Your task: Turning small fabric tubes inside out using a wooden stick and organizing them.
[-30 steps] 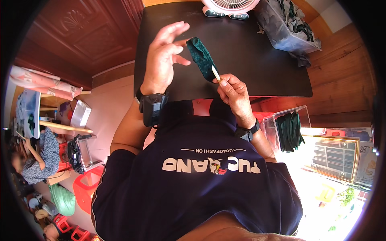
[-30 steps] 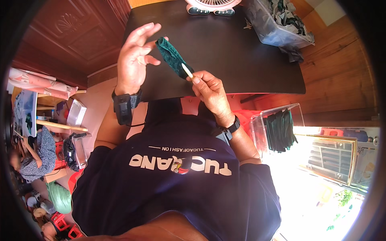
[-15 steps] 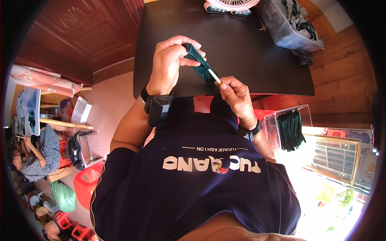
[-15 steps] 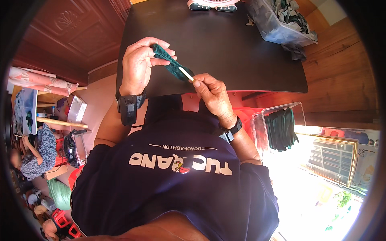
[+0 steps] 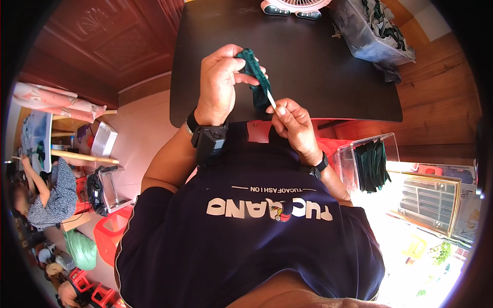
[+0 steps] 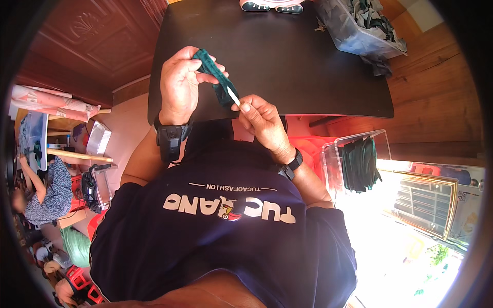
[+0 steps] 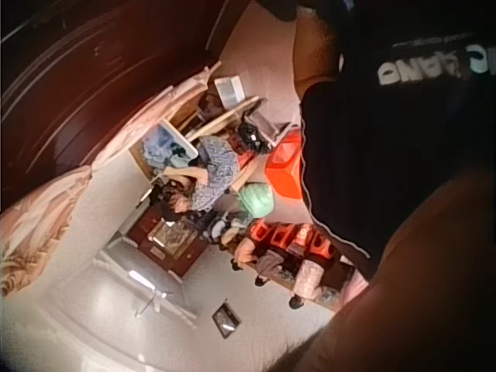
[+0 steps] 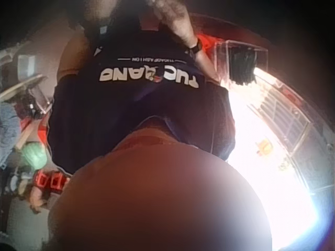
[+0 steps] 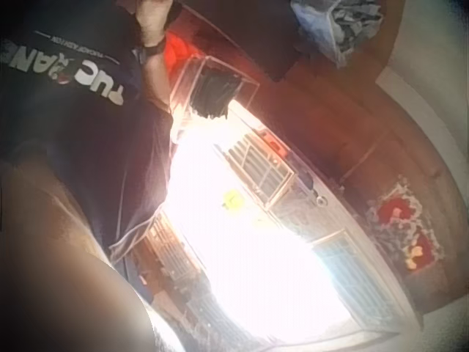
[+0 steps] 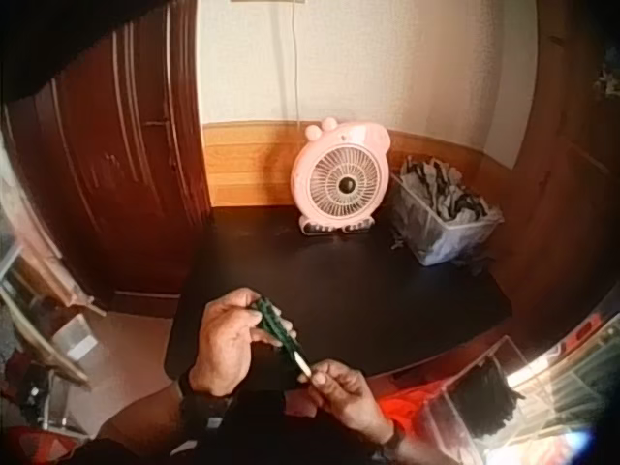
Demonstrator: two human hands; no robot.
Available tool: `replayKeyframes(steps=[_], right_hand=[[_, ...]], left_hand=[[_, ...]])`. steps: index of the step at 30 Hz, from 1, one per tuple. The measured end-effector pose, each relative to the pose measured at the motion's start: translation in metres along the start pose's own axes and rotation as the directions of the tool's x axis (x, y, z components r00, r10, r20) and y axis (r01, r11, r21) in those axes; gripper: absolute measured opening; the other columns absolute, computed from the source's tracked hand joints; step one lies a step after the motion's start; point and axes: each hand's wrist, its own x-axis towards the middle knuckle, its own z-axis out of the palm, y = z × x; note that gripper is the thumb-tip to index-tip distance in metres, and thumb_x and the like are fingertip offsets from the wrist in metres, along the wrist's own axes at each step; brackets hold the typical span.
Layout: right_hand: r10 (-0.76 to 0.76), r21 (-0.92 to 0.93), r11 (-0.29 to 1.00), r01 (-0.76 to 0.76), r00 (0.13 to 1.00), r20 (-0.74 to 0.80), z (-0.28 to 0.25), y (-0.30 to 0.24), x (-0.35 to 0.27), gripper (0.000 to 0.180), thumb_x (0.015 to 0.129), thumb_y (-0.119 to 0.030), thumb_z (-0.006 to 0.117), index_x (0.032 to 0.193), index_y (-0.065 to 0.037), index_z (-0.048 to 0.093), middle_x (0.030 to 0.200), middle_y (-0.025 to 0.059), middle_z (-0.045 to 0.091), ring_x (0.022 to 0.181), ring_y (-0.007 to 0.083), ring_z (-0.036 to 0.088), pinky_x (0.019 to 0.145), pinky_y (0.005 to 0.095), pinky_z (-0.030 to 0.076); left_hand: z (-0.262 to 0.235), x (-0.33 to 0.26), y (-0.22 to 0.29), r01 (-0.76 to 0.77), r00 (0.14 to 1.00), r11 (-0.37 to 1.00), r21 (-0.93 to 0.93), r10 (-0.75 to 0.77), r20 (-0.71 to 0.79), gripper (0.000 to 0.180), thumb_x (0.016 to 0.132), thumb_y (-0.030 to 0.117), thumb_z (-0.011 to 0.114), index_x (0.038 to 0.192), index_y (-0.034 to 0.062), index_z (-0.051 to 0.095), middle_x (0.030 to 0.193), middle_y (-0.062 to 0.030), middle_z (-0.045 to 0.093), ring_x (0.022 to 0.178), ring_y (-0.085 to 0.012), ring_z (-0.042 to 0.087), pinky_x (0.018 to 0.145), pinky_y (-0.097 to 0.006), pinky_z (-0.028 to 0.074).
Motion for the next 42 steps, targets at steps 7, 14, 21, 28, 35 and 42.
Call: replayKeyframes(steps=[7, 14, 21, 28, 35, 42], right_hand=[[-0.229, -0.268, 0.948, 0.171, 0.952, -0.204, 0.003, 0.005, 0.0, 0.011, 0.092, -0.013, 0.06, 0.095, -0.002, 0.061, 0.066, -0.0029, 0.055, 0.061, 0.0022, 0.048, 0.053, 0.0178, 0.038], [-0.24, -0.314, 0.934, 0.168, 0.949, -0.205, 0.002, 0.007, -0.001, 0.011, 0.093, -0.014, 0.059, 0.093, -0.003, 0.061, 0.065, -0.0025, 0.054, 0.06, 0.0022, 0.046, 0.053, 0.0176, 0.037], [0.125, 0.096, 0.987, -0.13, 0.991, 0.053, -0.003, -0.002, -0.003, 0.02, 0.096, -0.022, 0.054, 0.095, -0.003, 0.061, 0.062, -0.0035, 0.049, 0.052, 0.0023, 0.039, 0.045, 0.0175, 0.03], [0.016, -0.132, 0.991, -0.034, 0.991, -0.129, 0.002, -0.003, -0.001, 0.017, 0.095, -0.02, 0.056, 0.096, -0.004, 0.061, 0.064, -0.0032, 0.052, 0.053, 0.0016, 0.039, 0.047, 0.017, 0.031], [-0.148, -0.3, 0.949, 0.096, 0.977, -0.155, 0.004, 0.001, 0.0, 0.016, 0.095, -0.017, 0.055, 0.093, -0.003, 0.06, 0.063, -0.0045, 0.048, 0.052, 0.0014, 0.036, 0.047, 0.0163, 0.028], [0.182, -0.014, 0.983, -0.181, 0.982, 0.041, -0.002, -0.009, 0.003, 0.022, 0.098, -0.022, 0.05, 0.091, -0.003, 0.058, 0.059, -0.0048, 0.041, 0.047, 0.0024, 0.03, 0.042, 0.018, 0.022]], left_hand=[[0.0, 0.0, -0.001, 0.004, 1.0, 0.999, -0.05, -0.004, 0.002, 0.024, 0.082, 0.01, 0.041, 0.089, -0.007, 0.057, 0.081, -0.0169, 0.062, 0.075, -0.031, 0.067, 0.065, -0.034, 0.058], [0.003, -0.006, -0.008, 0.042, 0.999, 0.999, -0.015, -0.042, -0.016, 0.024, 0.078, 0.012, 0.042, 0.085, -0.0054, 0.058, 0.079, -0.0156, 0.062, 0.072, -0.0295, 0.067, 0.061, -0.034, 0.057], [0.0, -0.007, -0.011, 0.012, 0.999, 0.997, 0.077, -0.009, -0.039, 0.023, 0.078, 0.011, 0.042, 0.085, -0.0059, 0.056, 0.076, -0.0153, 0.062, 0.069, -0.0274, 0.066, 0.057, -0.032, 0.055], [-0.008, 0.002, -0.009, 0.026, 0.998, 0.997, -0.071, -0.03, -0.058, 0.02, 0.079, 0.011, 0.042, 0.084, -0.0043, 0.054, 0.079, -0.0172, 0.061, 0.073, -0.0327, 0.067, 0.06, -0.035, 0.058], [-0.006, -0.004, -0.01, 0.071, 0.996, 0.997, 0.036, -0.069, -0.051, 0.021, 0.078, 0.009, 0.04, 0.08, -0.0041, 0.057, 0.076, -0.0138, 0.06, 0.071, -0.0274, 0.066, 0.056, -0.031, 0.056], [-0.002, -0.006, -0.012, 0.06, 0.998, 0.988, 0.141, -0.057, -0.023, 0.024, 0.077, 0.01, 0.039, 0.079, -0.0043, 0.058, 0.076, -0.0138, 0.062, 0.068, -0.0249, 0.065, 0.056, -0.031, 0.053]])
